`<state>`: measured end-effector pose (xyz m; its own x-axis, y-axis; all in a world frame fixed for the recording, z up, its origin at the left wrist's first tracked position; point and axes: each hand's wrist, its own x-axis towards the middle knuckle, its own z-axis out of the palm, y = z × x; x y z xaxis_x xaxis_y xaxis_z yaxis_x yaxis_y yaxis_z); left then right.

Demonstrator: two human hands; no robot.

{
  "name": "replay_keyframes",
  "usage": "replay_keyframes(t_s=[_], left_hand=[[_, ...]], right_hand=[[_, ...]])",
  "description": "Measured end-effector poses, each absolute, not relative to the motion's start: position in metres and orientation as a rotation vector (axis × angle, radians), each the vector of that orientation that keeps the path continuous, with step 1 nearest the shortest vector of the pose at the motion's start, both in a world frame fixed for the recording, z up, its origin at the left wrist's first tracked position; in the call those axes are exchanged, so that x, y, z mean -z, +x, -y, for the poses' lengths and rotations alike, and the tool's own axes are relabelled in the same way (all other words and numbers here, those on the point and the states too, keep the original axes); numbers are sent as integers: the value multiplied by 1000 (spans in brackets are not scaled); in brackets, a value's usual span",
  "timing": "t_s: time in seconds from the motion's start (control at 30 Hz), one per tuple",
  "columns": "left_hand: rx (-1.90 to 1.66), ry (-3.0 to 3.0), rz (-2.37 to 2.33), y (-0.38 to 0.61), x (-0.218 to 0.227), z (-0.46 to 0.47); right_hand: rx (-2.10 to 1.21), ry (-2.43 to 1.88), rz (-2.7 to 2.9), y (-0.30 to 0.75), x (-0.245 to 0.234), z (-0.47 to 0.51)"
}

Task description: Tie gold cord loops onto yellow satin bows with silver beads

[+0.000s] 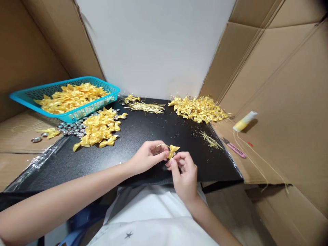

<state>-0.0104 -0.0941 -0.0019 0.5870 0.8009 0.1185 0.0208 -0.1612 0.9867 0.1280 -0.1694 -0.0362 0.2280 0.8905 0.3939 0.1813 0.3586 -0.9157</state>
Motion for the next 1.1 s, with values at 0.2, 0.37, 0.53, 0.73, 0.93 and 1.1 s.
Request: replay_keyframes(t_s=[0.2, 0.37, 0.53, 0.73, 0.93, 1.1], left_hand=[[-778, 1614, -692, -10, 1, 96], [-794, 1707, -732, -10, 0, 96], [-805, 1732, -757, -10, 2, 94], [-799, 1612, -736, -9, 4, 92], [-797, 1541, -696, -8, 4, 92], [-814, 1615, -697, -9, 4, 94]], right_hand=[[-678, -1116, 1257, 129, 35, 170], [-681, -1111, 1267, 129, 36, 170], [-689, -1109, 1265, 129, 36, 170], [-694, -1084, 1251, 129, 35, 172], [-697, -1076, 1255, 130, 35, 172], [-700, -1085, 1253, 131, 36, 171]])
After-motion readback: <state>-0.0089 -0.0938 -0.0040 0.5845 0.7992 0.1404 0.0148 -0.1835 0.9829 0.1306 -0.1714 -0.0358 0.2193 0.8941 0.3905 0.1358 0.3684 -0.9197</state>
